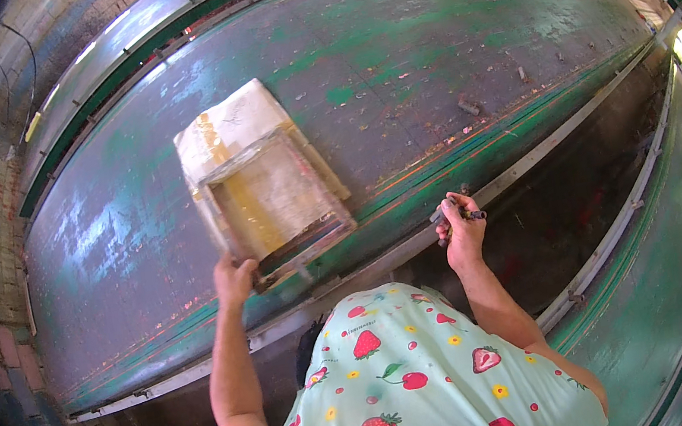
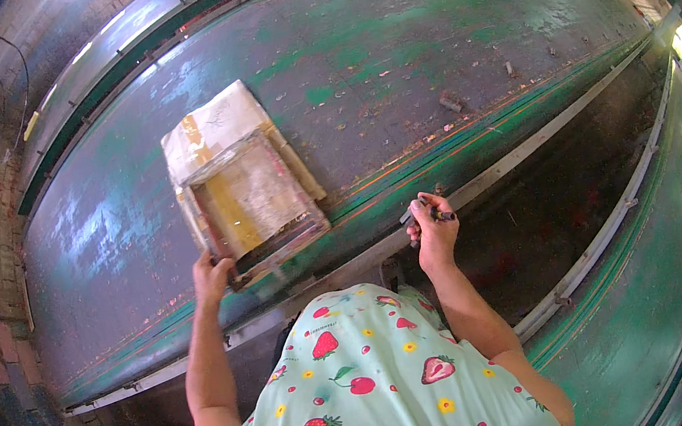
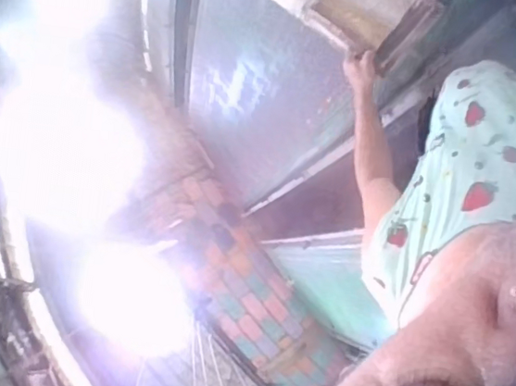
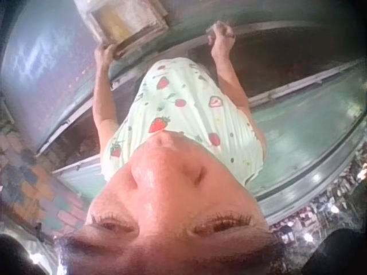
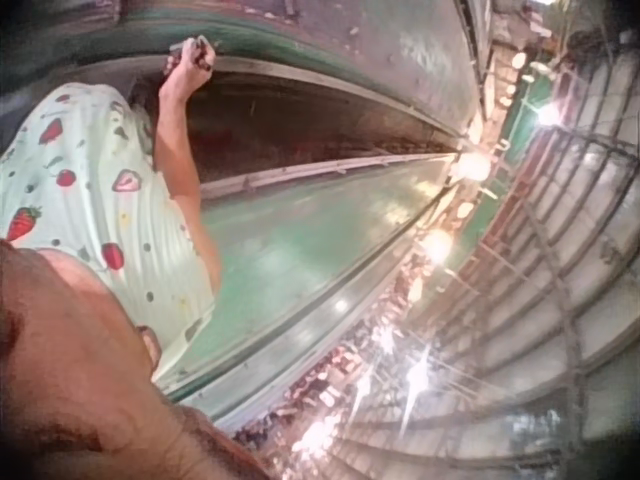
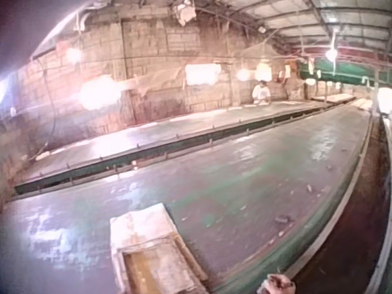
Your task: The person stands on a moving conveyor belt and uses a small metal scraper to remove debris from a wooden frame resting on the belt. They repeatedly scrape the frame's edges and surface, occasionally lifting and repositioning it.
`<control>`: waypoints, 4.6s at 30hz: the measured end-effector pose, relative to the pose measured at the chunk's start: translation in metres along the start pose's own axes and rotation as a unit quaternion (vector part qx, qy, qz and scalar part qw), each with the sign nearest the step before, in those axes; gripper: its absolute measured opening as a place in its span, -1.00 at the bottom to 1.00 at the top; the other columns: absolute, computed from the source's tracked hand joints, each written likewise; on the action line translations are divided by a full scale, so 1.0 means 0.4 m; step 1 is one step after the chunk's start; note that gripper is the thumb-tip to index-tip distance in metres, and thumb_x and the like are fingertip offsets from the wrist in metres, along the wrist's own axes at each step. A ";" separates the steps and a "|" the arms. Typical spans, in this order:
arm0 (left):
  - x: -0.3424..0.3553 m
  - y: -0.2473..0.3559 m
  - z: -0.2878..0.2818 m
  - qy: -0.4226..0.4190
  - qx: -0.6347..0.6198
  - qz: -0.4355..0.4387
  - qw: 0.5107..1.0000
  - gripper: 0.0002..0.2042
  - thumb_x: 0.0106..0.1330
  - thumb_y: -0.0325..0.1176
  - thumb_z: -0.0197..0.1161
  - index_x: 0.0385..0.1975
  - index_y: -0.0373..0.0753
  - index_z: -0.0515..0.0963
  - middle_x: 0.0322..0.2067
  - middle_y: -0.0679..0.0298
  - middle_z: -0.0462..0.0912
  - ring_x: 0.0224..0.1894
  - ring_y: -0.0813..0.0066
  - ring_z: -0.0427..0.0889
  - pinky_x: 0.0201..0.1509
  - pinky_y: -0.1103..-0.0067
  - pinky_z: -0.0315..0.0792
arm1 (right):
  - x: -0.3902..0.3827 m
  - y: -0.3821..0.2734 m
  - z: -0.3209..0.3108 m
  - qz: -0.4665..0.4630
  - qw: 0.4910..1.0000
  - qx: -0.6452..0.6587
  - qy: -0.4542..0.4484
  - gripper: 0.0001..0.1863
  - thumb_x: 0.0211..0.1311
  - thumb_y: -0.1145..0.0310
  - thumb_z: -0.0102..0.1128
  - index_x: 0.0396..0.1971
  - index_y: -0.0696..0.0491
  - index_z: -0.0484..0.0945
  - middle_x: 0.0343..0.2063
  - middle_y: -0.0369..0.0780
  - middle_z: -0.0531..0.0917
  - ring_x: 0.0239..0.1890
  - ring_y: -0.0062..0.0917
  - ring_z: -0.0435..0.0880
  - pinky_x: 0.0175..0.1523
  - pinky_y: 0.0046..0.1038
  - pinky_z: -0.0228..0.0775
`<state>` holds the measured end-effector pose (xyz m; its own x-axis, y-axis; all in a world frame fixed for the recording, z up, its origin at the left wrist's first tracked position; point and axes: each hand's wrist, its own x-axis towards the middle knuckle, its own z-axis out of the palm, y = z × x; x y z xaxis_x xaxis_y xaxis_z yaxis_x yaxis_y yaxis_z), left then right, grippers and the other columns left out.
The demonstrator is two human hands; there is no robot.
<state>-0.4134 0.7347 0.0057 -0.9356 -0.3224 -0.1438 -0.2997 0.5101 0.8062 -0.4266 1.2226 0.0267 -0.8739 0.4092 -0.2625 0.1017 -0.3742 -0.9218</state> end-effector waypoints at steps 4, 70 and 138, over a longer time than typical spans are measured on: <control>0.012 0.080 0.225 -0.013 -0.010 -0.014 1.000 -0.66 0.20 -0.28 0.52 -0.17 -0.43 0.70 -0.44 0.01 0.81 -0.42 0.16 0.81 -0.26 0.22 0.65 | 0.068 -0.025 -0.033 -0.024 0.999 0.024 -0.002 -0.69 0.55 0.33 0.51 0.13 0.06 0.64 -0.30 -0.30 0.74 -0.55 -0.66 0.62 -0.49 -0.58 0.41; -0.064 0.256 0.591 -0.094 -0.130 0.013 0.987 -0.07 0.38 -0.22 0.64 0.64 -0.53 0.29 -0.49 0.30 0.60 -0.54 0.55 0.53 -0.48 0.46 0.49 | 0.018 0.000 -0.145 -0.303 0.868 -0.368 -0.139 -0.53 0.21 0.75 0.30 0.13 0.11 0.74 -0.01 -0.05 0.82 0.01 -0.11 0.86 0.09 -0.27 0.70; -0.075 0.529 0.717 -0.365 0.397 0.455 0.709 -0.56 0.36 -0.24 0.43 0.23 -0.02 0.54 -0.06 0.03 0.86 0.00 -0.07 0.88 0.03 0.04 0.73 | -0.089 0.112 -0.278 -0.303 0.817 -0.472 -0.131 -0.58 0.41 0.36 0.41 0.24 -0.01 0.74 0.00 -0.07 0.87 -0.03 -0.12 0.90 0.04 -0.16 0.78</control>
<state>-0.5021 1.0811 0.0162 -0.5702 0.7781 -0.2635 0.7498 0.6240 0.2202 -0.3382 1.2838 -0.0370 -0.9588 0.0423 0.2810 -0.1752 0.6904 -0.7019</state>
